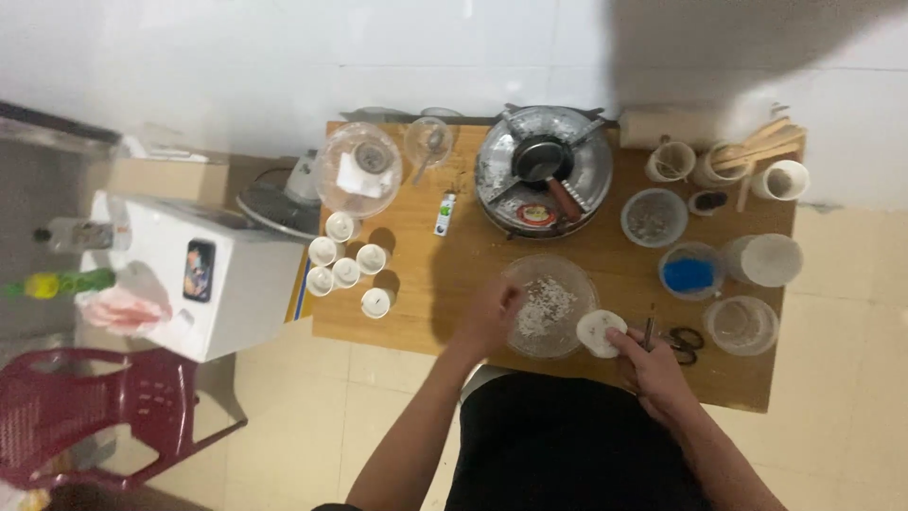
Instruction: Carving and shaping the base of a wax candle using a small knife over a bowl to collect shavings.
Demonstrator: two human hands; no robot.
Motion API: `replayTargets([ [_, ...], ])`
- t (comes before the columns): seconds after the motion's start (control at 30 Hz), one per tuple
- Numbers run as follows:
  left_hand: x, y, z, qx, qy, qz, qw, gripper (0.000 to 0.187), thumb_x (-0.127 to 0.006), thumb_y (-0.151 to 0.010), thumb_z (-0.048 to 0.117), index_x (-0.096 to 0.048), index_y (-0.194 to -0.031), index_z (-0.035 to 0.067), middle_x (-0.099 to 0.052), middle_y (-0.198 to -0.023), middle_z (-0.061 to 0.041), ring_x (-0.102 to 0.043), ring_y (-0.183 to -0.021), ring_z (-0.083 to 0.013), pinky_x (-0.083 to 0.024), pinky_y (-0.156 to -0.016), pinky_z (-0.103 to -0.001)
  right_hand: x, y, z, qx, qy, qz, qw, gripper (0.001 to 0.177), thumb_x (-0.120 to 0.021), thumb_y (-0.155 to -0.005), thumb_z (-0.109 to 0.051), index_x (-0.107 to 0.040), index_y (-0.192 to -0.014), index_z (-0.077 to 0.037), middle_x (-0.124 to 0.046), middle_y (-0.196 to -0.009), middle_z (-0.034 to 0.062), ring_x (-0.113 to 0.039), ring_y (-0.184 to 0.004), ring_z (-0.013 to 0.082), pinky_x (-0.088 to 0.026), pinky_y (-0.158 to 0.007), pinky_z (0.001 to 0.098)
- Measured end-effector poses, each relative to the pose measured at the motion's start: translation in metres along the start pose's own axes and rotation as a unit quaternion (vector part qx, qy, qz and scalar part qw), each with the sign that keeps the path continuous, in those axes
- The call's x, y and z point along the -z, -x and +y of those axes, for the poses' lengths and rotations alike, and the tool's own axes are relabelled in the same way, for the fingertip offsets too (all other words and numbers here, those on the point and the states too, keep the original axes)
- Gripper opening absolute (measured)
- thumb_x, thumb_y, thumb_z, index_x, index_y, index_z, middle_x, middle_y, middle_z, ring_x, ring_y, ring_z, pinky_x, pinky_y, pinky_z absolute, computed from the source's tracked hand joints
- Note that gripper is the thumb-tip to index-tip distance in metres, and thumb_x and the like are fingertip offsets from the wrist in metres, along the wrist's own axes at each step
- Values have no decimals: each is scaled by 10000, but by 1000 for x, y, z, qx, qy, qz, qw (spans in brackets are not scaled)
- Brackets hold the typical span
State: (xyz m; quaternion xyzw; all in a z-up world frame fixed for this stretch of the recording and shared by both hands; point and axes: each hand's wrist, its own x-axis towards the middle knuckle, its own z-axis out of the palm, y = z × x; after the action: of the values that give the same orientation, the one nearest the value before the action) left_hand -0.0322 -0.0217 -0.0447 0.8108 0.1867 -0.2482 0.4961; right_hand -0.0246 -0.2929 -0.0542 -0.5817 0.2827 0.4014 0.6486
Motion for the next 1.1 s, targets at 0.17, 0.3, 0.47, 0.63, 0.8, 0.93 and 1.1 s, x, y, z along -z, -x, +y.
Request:
replayTargets([
  [0.17, -37, -3, -41, -262, -198, 123, 937, 125, -657, -938, 226, -686, -968, 108, -640, -897, -83, -678, -860, -307, -543, -740, -405, -8, -10, 0, 30, 64, 3, 998, 318, -711, -978, -335, -707, -982, -17, -339, -403, 3, -251, -336, 96, -216, -374, 236],
  [0.3, -48, -5, -43, -223, -253, 140, 931, 111, -637, -922, 143, -680, -1015, 102, -638, -953, -100, -657, -960, -308, -541, -808, -391, -1, -26, 17, 48, 75, -10, 996, 295, -689, -989, -329, -730, -1004, -38, -299, -401, -11, -221, -341, 92, -204, -386, 236],
  [0.47, -53, -16, -45, -202, -292, 89, 931, 180, -629, -966, 261, -667, -1060, 112, -624, -1028, -96, -620, -1044, -278, -488, -922, -379, -17, -8, 0, 66, 75, -6, 995, 271, -690, -984, -289, -716, -1030, -24, -288, -420, -26, -223, -347, 79, -217, -392, 235],
  [0.63, -56, -14, -55, -232, -324, 101, 911, 209, -677, -902, 105, -668, -1104, 54, -614, -1032, -151, -615, -1009, -312, -475, -944, -404, -22, -14, 9, 74, 62, -5, 995, 260, -674, -996, -272, -707, -1039, -18, -272, -426, -33, -205, -352, 62, -202, -401, 222],
  [0.8, -45, -16, -41, -127, -256, -74, 955, 255, -535, -1030, 181, -612, -1246, 68, -636, -1211, -169, -605, -1205, -316, -490, -1004, -420, -39, 4, 9, 54, 82, 66, 993, 290, -762, -935, -338, -707, -953, -54, -385, -497, -33, -315, -407, 76, -269, -409, 263],
  [0.93, -26, 14, -23, -287, -171, -18, 942, 480, -603, -915, -4, -538, -1387, 52, -585, -1250, -252, -602, -1209, -439, -528, -981, -476, -43, -13, 21, 53, 123, 133, 982, 487, -841, -844, -484, -728, -881, -11, -494, -594, 80, -449, -519, 168, -378, -446, 322],
  [1.1, -22, 29, -23, -327, -150, -103, 928, 760, -782, -834, 259, -431, -1502, 171, -452, -1479, -233, -496, -1343, -445, -461, -1109, -507, -74, 6, 8, 29, 95, 140, 985, 483, -787, -871, -516, -737, -931, -39, -551, -725, 69, -465, -611, 163, -403, -503, 300],
])
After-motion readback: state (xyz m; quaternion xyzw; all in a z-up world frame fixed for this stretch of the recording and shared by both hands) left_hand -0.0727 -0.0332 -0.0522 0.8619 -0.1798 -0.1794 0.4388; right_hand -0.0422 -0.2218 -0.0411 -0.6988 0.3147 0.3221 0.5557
